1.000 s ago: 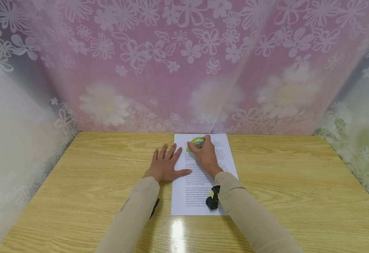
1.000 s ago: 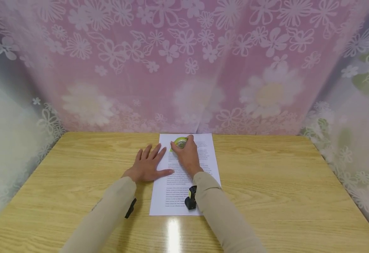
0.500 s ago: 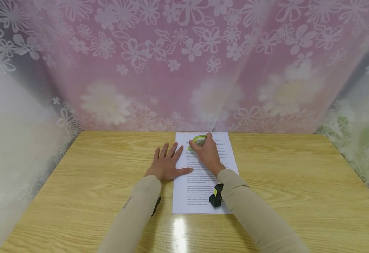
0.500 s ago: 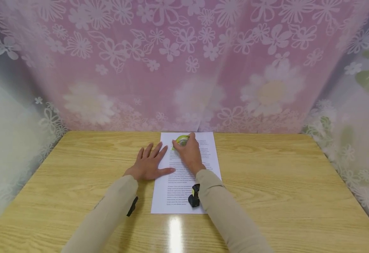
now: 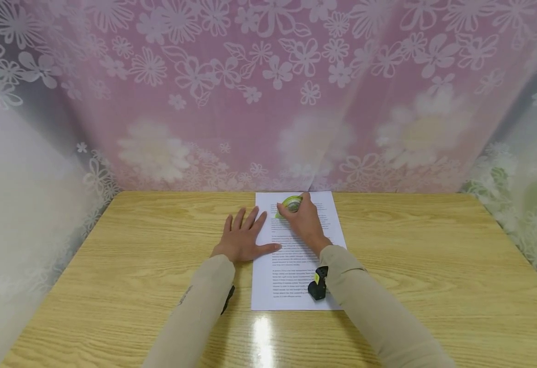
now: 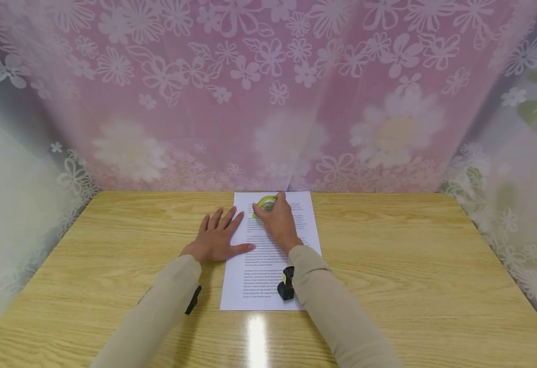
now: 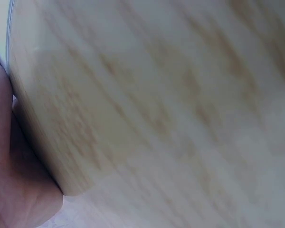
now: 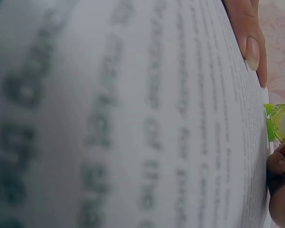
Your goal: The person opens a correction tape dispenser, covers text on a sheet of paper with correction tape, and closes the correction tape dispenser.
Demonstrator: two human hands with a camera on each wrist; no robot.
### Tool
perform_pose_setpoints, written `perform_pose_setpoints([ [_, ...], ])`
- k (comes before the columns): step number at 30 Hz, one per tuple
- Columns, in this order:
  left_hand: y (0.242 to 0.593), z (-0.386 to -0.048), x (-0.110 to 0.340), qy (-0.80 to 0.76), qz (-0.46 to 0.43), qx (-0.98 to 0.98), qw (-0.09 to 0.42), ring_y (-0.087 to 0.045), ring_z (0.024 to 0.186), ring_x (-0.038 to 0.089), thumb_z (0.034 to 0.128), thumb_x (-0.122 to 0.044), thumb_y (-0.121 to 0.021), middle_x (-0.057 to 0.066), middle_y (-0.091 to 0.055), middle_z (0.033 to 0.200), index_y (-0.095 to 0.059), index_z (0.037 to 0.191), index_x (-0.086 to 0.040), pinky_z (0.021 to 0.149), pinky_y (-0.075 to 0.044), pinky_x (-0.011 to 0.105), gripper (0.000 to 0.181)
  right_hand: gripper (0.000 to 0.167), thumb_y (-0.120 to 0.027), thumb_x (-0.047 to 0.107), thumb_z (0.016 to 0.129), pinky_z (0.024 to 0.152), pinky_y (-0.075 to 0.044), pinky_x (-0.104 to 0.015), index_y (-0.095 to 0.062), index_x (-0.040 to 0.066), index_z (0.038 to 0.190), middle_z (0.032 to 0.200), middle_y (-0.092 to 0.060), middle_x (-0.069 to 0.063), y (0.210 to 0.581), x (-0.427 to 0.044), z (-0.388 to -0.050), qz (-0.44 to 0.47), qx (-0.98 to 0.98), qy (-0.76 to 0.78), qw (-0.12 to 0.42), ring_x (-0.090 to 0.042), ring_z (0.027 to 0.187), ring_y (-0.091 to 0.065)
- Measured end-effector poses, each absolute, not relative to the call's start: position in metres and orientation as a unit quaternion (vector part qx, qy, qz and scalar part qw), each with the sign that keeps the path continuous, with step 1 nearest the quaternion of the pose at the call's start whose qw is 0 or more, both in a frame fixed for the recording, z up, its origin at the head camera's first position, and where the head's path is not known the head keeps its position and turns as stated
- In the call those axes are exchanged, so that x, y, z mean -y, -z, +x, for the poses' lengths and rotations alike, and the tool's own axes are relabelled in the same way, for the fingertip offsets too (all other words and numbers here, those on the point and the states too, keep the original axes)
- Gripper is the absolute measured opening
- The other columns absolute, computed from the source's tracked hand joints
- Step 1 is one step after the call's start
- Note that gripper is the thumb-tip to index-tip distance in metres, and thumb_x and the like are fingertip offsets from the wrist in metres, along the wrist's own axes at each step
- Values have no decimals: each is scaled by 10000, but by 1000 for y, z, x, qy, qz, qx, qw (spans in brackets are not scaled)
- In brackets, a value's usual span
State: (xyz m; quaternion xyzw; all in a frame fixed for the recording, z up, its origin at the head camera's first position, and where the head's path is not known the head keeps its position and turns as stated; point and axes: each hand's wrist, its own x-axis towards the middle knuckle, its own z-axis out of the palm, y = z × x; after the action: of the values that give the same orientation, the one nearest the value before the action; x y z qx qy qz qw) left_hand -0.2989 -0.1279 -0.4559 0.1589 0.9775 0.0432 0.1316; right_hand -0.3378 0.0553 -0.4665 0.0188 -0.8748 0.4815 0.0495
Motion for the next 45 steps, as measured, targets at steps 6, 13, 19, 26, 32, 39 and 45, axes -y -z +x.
perform_pose_setpoints([
  [6,452,-297,127,-38,158,-979,127,64,1442,289,806,-831,-326,-23,25,1598,-40,1552,-283,1119,10,541,969,647,-679,411,878,775,-496,-390,-367,-18,1249,1017,-565,-160,466,-59,-339,20,874,-482,52,-270,894,-600],
  [13,451,-297,127,-34,160,-979,123,50,1443,291,811,-825,-328,-21,15,1599,-45,1553,-277,1121,-3,540,965,627,-685,405,873,762,-492,-390,-380,-14,1225,1003,-567,-159,465,-63,-339,18,873,-483,57,-275,869,-593],
  [19,451,-297,126,-39,160,-978,128,66,1441,288,807,-832,-317,-24,35,1597,-24,1551,-279,1119,13,541,972,641,-681,417,873,766,-498,-390,-376,-10,1241,1008,-577,-157,465,-67,-339,14,876,-480,54,-272,869,-602],
  [26,457,-301,128,-52,163,-977,129,83,1440,286,793,-846,-316,-23,39,1598,-31,1552,-275,1115,36,541,992,652,-663,432,883,744,-508,-393,-365,-7,1261,1008,-582,-165,463,-71,-337,14,876,-481,44,-279,852,-616],
  [32,468,-306,131,-67,158,-977,130,135,1433,260,747,-890,-289,-52,77,1591,-8,1547,-307,1105,92,532,1028,644,-665,426,885,720,-513,-386,-358,-5,1254,998,-569,-161,463,-73,-337,19,873,-485,43,-273,827,-610],
  [39,464,-304,130,-66,161,-976,129,120,1435,265,752,-885,-294,-38,57,1595,-26,1551,-292,1106,84,537,1030,643,-661,435,886,693,-510,-376,-354,4,1251,986,-565,-151,464,-76,-336,21,873,-485,40,-259,801,-603],
  [45,467,-304,130,-64,156,-977,132,132,1434,259,746,-890,-288,-57,75,1591,-8,1546,-312,1106,89,530,1026,641,-660,422,891,717,-505,-385,-353,1,1264,1002,-571,-154,464,-78,-335,17,875,-483,38,-265,825,-605],
])
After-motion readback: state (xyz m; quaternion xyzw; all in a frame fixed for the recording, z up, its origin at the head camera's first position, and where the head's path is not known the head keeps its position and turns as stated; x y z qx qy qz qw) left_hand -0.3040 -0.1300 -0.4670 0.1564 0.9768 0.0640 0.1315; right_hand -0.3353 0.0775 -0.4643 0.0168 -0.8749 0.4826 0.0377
